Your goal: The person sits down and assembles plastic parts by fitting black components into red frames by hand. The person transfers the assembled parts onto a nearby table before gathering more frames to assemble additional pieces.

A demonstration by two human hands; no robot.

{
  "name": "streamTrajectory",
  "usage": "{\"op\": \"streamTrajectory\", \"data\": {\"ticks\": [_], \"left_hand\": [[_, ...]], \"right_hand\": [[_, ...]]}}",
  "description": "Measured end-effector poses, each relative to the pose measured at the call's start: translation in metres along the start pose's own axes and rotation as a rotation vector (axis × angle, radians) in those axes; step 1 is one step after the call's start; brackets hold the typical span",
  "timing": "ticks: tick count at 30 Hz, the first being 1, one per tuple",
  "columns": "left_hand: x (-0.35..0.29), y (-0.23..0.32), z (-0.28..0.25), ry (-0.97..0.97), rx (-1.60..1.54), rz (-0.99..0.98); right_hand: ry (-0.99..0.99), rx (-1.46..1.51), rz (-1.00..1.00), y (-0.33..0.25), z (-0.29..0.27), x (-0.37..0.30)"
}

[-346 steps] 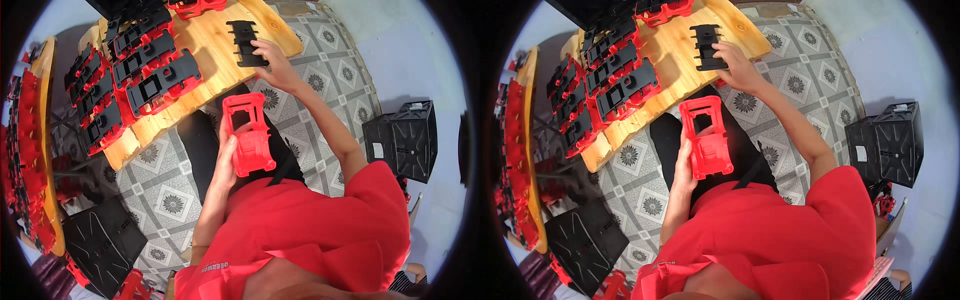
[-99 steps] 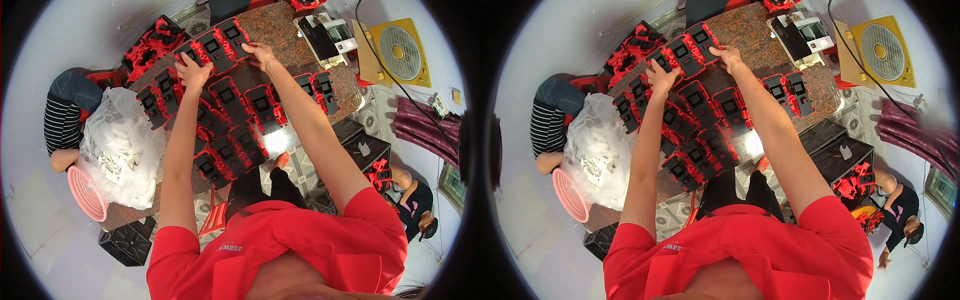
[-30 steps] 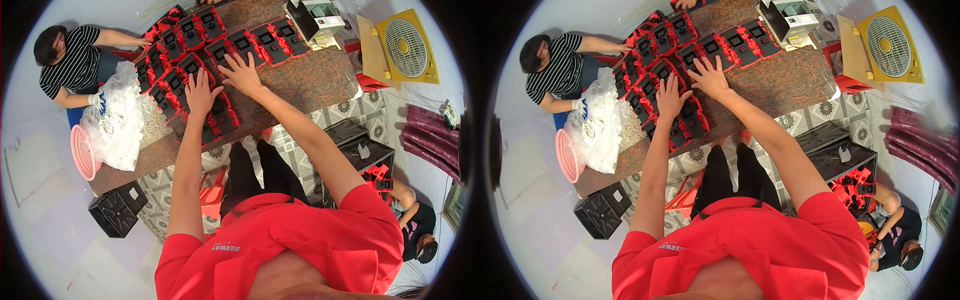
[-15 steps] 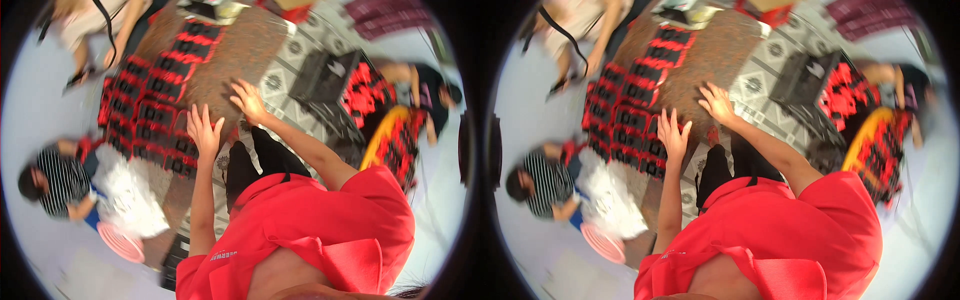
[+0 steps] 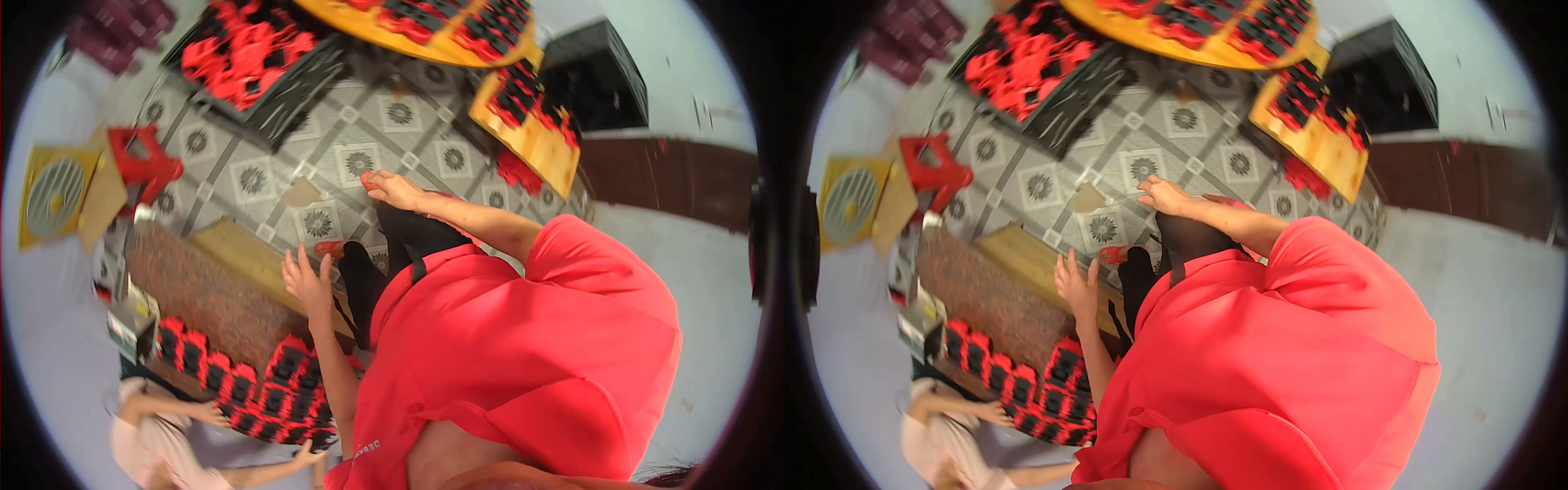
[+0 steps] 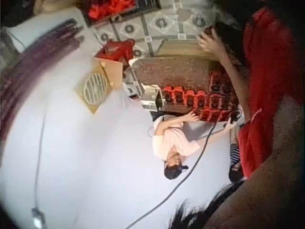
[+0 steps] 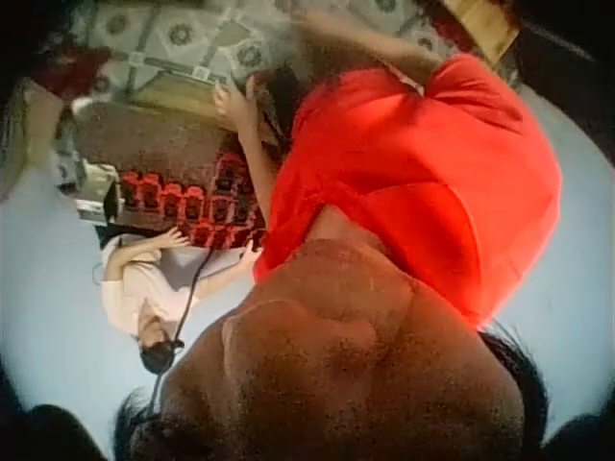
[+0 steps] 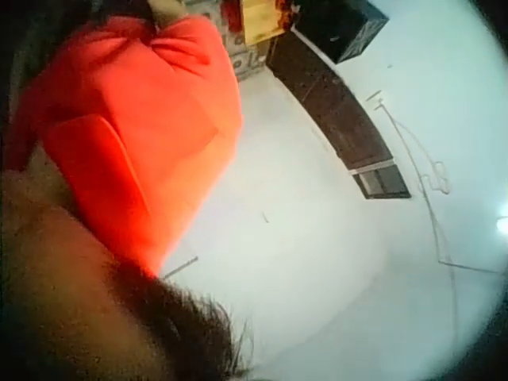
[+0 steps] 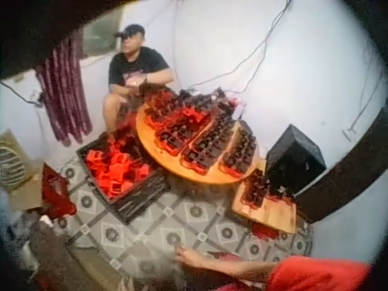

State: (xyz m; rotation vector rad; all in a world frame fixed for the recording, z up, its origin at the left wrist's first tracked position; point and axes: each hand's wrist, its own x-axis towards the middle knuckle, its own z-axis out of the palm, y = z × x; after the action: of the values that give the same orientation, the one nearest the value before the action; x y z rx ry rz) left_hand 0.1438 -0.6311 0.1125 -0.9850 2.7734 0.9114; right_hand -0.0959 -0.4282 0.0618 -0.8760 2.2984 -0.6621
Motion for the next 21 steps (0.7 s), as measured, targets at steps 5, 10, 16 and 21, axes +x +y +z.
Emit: {"op": "streamTrajectory", "data": {"ticks": [5,10,16,21], "left_hand": [[0.060,0.086,0.038,-0.185,0.101,0.154],[0.110,0.224,0.118,-0.358,-0.019,0.385],[0.134,0.401,0.279,-1.004,-0.719,0.138],[0.157,0.508,0.400,-1.367,-0.805,-0.349]], "right_hand": [[0.263,0.139,0.179,0.114,-0.045,-0.066],[0.704,0.193,0.589,0.232,-0.123,-0.108],[1.012,0.105,0.610,0.428,-0.291,-0.103],[0.887,-0.137,0.560,0.547,-0.378,-0.077]]}}
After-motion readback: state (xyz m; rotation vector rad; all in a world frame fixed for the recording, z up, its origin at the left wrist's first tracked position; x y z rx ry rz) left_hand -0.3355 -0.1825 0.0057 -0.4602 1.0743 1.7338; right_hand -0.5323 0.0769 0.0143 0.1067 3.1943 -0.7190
